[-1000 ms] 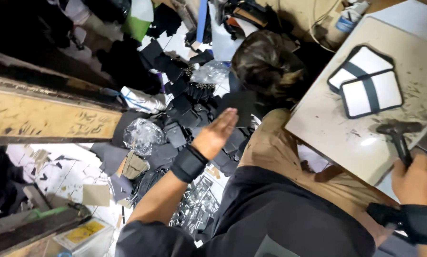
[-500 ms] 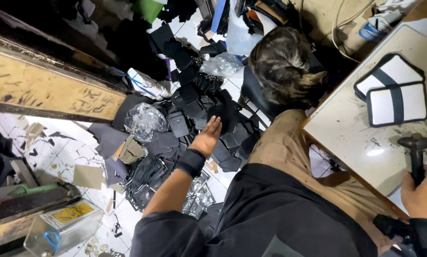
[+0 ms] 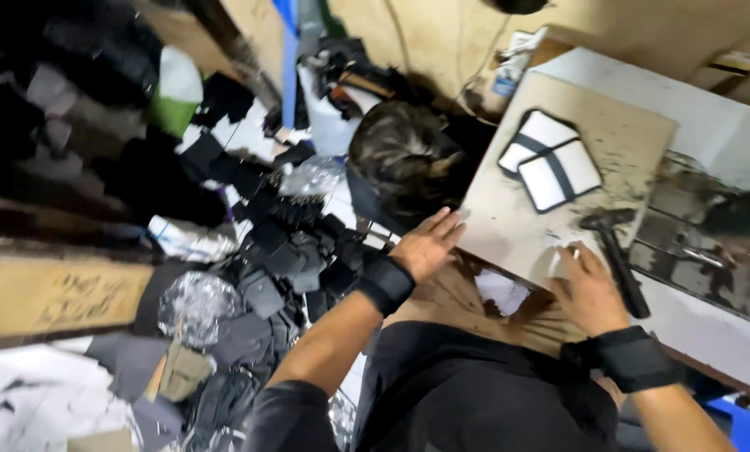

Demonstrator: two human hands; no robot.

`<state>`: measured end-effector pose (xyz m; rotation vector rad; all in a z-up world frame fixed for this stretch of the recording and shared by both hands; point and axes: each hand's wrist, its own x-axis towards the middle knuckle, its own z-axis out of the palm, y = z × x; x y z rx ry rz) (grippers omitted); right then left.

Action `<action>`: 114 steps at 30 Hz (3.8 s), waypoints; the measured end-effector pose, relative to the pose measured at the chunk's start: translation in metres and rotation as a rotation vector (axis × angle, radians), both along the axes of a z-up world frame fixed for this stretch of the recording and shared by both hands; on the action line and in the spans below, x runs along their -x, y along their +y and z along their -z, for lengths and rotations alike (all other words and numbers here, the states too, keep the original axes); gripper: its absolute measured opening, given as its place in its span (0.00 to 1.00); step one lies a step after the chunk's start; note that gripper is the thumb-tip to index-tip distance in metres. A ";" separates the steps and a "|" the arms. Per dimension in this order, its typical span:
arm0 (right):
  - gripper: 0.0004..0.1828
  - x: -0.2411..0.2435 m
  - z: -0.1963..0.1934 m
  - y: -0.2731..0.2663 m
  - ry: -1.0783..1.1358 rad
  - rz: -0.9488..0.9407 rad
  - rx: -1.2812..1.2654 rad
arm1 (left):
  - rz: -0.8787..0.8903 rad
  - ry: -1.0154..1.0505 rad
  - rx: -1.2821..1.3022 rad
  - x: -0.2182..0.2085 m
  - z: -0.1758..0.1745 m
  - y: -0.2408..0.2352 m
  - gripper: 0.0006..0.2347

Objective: The person assembles small fabric-and-leather wallets at a workbench. They hold each wallet, hammer rivets to secure the elastic band, attach a keyring clasp to a leather piece, and set finished wallets on the table. They briefly reach under the table for supplies and reposition leather pieces before continuing.

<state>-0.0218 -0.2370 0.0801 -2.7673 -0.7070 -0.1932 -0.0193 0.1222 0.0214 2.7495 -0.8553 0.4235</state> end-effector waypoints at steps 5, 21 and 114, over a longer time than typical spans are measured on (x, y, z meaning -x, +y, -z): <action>0.36 0.004 0.010 -0.011 -0.002 0.059 0.172 | 0.077 -0.022 -0.035 -0.043 0.025 -0.038 0.35; 0.33 -0.002 0.056 -0.034 0.102 0.036 0.223 | 0.106 0.462 -0.283 -0.071 0.062 -0.034 0.31; 0.20 -0.005 0.022 0.009 0.006 0.272 0.188 | 0.323 0.341 -0.346 -0.070 0.016 -0.029 0.30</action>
